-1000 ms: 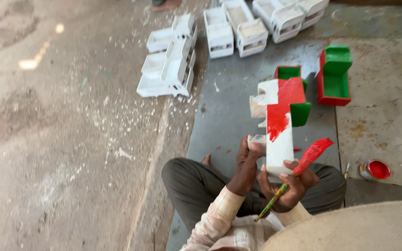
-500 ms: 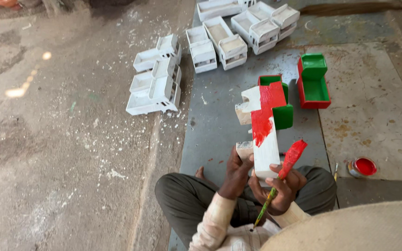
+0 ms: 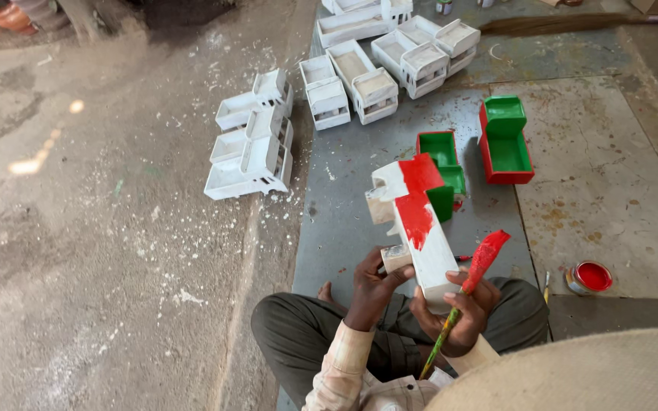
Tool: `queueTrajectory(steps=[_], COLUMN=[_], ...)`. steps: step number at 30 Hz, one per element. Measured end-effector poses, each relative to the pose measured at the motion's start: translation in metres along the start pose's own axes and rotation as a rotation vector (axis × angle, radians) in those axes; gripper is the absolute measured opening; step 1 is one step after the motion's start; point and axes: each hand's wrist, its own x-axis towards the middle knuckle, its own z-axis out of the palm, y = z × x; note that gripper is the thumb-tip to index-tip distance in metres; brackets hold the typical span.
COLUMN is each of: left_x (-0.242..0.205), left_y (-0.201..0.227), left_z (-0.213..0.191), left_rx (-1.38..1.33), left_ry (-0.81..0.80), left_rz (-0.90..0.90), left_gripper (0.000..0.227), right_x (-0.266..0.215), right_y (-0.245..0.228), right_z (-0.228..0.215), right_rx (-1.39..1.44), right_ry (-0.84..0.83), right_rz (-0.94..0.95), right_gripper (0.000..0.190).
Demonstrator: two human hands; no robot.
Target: The person paints the exterior of a small wooden box red using a paintbrush. They hold the box in one hand and apply red paint to the sides, dipping the brush into a paint can as needed. The interior of the box is already painted green.
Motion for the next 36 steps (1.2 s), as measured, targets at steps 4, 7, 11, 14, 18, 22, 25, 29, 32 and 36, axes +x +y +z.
queueTrajectory(steps=[4, 7, 11, 14, 18, 22, 25, 29, 32, 36], left_x=[-0.003, -0.002, -0.002, -0.004, -0.014, -0.019, -0.023, -0.025, -0.031, -0.032], left_y=[-0.001, -0.004, -0.004, -0.005, 0.000, 0.009, 0.016, 0.015, 0.010, 0.016], left_z=[-0.001, -0.008, -0.026, -0.040, -0.052, -0.049, -0.044, -0.048, -0.052, -0.051], left_rx=[0.014, 0.043, 0.061, 0.085, 0.170, 0.239, 0.106, 0.334, 0.488, 0.413], left_ry=[0.035, 0.035, 0.052, 0.090, 0.115, 0.113, 0.179, 0.179, 0.151, 0.161], left_rz=[-0.002, 0.042, 0.097, 0.105, 0.169, 0.195, -0.022, 0.088, 0.199, 0.194], left_gripper=[0.034, 0.034, 0.033, 0.034, 0.034, 0.033, 0.032, 0.034, 0.035, 0.033], right_x=[-0.009, -0.017, -0.033, -0.044, -0.064, -0.084, -0.093, -0.095, -0.102, -0.091], right_y=[0.003, 0.008, 0.017, 0.041, 0.075, 0.099, 0.117, 0.150, 0.160, 0.186], right_z=[-0.002, -0.005, -0.025, -0.046, -0.078, -0.105, -0.126, -0.161, -0.189, -0.191], right_rx=[0.021, -0.012, 0.030, 0.024, -0.079, -0.018, 0.042, 0.054, 0.018, -0.037], right_ry=[-0.024, -0.033, 0.007, 0.033, 0.047, 0.154, 0.205, 0.181, 0.238, 0.256], right_rz=[0.049, 0.069, 0.130, 0.090, 0.102, 0.301, 0.492, 0.721, 0.853, 0.903], right_gripper=[0.066, 0.071, 0.066, 0.049, 0.039, 0.054, 0.063, 0.059, 0.043, 0.030])
